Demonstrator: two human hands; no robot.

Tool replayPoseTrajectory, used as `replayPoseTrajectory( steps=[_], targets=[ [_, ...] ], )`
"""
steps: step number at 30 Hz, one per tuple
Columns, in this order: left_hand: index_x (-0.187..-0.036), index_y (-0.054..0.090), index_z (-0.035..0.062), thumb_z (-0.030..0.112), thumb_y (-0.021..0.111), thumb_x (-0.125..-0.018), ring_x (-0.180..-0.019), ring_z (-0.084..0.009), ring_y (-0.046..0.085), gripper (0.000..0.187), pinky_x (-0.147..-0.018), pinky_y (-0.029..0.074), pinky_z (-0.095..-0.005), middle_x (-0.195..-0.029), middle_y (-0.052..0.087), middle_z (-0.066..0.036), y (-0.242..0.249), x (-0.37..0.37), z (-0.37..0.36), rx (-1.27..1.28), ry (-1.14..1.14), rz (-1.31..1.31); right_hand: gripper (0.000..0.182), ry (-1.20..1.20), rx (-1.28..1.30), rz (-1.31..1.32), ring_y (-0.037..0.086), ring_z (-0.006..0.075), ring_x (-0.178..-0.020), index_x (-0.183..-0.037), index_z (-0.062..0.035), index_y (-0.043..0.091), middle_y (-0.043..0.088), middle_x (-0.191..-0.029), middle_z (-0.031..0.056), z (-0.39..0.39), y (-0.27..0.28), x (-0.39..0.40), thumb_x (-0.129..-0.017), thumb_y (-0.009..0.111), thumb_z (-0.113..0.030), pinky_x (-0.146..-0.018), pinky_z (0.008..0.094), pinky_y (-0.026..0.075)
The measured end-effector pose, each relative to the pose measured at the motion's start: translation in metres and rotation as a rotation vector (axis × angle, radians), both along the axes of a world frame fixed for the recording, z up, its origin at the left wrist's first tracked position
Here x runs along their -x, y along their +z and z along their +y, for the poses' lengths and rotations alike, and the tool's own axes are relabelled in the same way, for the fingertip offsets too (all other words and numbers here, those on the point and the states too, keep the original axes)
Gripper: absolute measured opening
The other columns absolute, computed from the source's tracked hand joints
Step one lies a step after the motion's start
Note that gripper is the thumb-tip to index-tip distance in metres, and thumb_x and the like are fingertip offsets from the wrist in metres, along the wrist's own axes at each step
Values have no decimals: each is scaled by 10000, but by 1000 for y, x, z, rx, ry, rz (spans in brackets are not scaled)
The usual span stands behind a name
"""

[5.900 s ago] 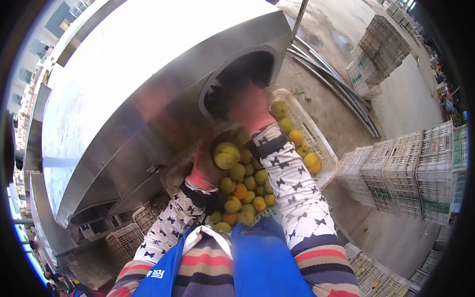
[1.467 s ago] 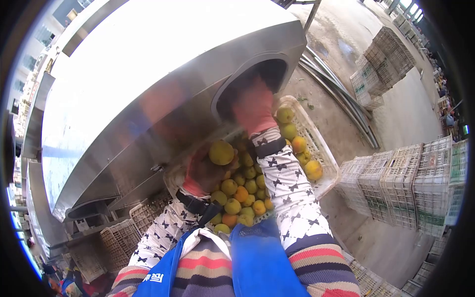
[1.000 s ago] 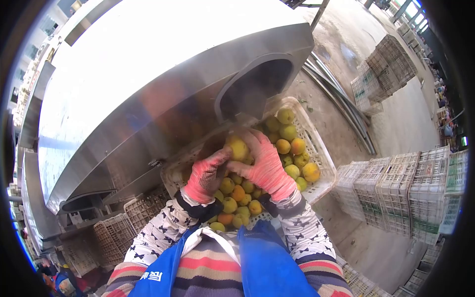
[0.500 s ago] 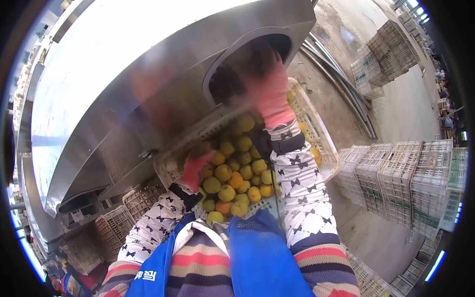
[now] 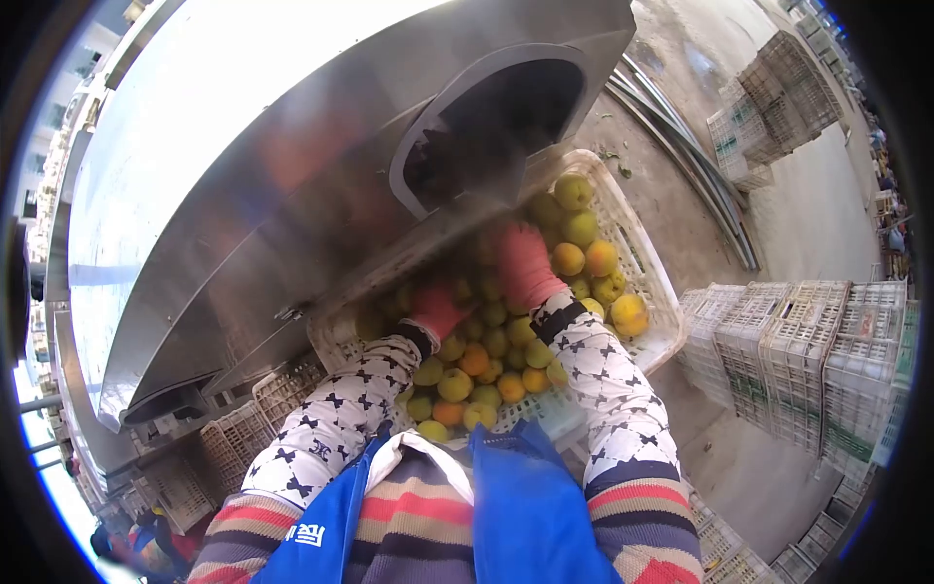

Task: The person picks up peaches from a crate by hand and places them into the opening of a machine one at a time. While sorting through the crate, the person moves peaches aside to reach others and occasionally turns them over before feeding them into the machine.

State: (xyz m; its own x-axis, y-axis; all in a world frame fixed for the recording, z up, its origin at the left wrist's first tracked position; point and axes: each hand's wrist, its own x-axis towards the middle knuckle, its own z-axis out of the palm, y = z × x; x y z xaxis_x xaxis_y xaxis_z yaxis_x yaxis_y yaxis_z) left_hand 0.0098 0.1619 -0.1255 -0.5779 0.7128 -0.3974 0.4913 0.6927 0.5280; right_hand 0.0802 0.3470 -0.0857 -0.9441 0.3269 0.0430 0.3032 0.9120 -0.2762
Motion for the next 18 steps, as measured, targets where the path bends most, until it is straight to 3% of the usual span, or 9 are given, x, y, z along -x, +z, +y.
replayPoseTrajectory(
  steps=[1,4,7,10,12,13,15,16,18],
  targets=[
    [-1339,538,73,575,694,-788,-1254,-355,523,762,-1069,412,-445,-1354,547,-184,-2,1,-1,-73,-28,10,726,-47,99,50,569,364,-1108,-1316,-86,535,584,-1160,186,-2,18,-7,-667,806,-263,-901,459,495],
    [-1370,505,80,507,754,-763,-1284,-358,494,784,-1081,401,-439,-1403,504,-179,-3,18,-1,-41,-158,-19,705,-80,267,553,600,368,-1028,-1310,-86,540,585,-1124,190,-12,105,-30,-690,807,-285,-847,451,515],
    [-1377,500,89,449,792,-739,-1314,-356,462,789,-1097,384,-432,-1412,491,-177,15,26,1,-19,-198,-209,698,-221,176,598,611,391,-973,-1312,-81,542,584,-1122,198,-8,163,-13,-702,806,-293,-820,444,526],
    [-1345,533,95,468,788,-735,-1281,-356,497,758,-1078,406,-431,-1369,534,-168,30,26,-3,-89,-242,-28,663,-168,-137,442,605,400,-986,-1276,-44,554,584,-1121,215,-2,168,37,-712,802,-288,-840,441,523],
    [-1313,561,96,457,798,-728,-1227,-350,542,727,-1048,434,-432,-1316,578,-166,33,28,0,87,-303,-90,616,-279,-231,364,606,401,-981,-1237,-10,568,596,-1091,223,2,148,76,-737,795,-288,-847,438,524],
    [-1297,575,97,452,804,-724,-1200,-347,565,712,-1033,448,-432,-1289,600,-165,32,22,-2,176,-338,-129,539,-231,-282,462,615,368,-963,-1193,-36,607,618,-1068,198,9,149,80,-774,753,-342,-837,433,521],
    [-1327,573,115,494,763,-758,-1237,-334,550,710,-1068,425,-417,-1314,598,-157,27,19,-9,117,-301,-123,443,-120,-404,688,632,301,-928,-1103,-90,686,662,-1023,148,24,164,89,-847,669,-452,-817,423,514],
    [-1342,573,124,515,743,-775,-1255,-328,542,710,-1086,414,-409,-1327,596,-153,20,18,-10,79,-277,-123,429,-202,-151,756,634,301,-925,-1098,-91,686,660,-1037,144,20,164,77,-847,675,-439,-811,423,517],
    [-1265,603,106,508,776,-735,-1131,-343,601,687,-990,467,-423,-1227,641,-156,-21,7,-23,-202,-223,-143,383,-301,234,744,646,304,-922,-1074,-75,676,657,-1053,144,3,156,29,-839,697,-377,-797,424,529]
  ],
)
